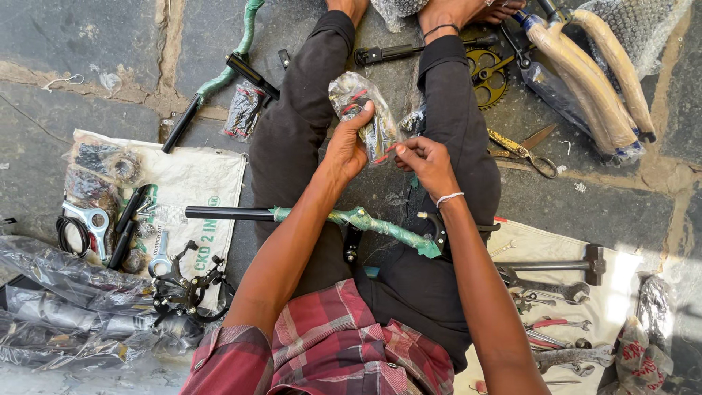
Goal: The person sits on the ground and assembles a bicycle handlebar. They wrap green tape around the handlebar, attach brake levers using a screwdriver, and install handlebar grips. The person uses a knife to trim the tape and a screwdriver to tighten the levers.
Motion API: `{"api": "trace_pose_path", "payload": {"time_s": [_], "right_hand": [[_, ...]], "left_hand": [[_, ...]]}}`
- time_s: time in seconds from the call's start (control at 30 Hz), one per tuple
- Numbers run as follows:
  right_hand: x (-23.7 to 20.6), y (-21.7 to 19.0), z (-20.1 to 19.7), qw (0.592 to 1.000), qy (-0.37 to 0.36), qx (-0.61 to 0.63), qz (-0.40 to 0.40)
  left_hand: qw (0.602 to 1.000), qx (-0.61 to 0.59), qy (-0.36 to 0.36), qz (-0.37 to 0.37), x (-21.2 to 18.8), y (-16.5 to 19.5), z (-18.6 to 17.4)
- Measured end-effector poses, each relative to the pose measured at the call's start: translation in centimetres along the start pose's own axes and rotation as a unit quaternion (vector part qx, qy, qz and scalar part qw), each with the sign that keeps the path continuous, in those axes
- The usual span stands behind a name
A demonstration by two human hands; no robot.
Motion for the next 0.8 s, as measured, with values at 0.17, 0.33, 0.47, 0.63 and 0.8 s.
{"api": "trace_pose_path", "payload": {"time_s": [0.17, 0.33, 0.47, 0.63, 0.8], "right_hand": [[-0.2, -0.9, 0.6, 0.996, 0.025, -0.057, -0.064], [-0.3, -2.1, 1.5, 0.947, 0.138, -0.284, -0.060], [-0.3, -2.7, 1.6, 0.918, 0.185, -0.335, -0.105], [-0.5, -1.8, 1.1, 0.960, 0.138, -0.229, -0.083], [-0.9, -1.7, 0.7, 0.945, 0.216, -0.189, -0.158]], "left_hand": [[0.999, 0.039, 0.010, 0.008, -0.3, -0.4, -0.1], [0.996, 0.086, 0.011, -0.024, -0.7, -0.8, 0.1], [0.996, 0.082, -0.031, -0.027, -0.6, -0.7, 0.7], [0.988, 0.133, -0.024, 0.077, -0.5, -0.8, 0.4], [0.880, 0.431, -0.070, 0.186, -0.9, -2.0, 0.0]]}}
Point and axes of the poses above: each hand's wrist, its own x-axis towards the middle knuckle, its own z-axis out of the palm, y = z × x, the point moved 2 cm from there along x, towards the middle knuckle, and after that the axes turned 15 degrees about -x, right-handed, at the moved point
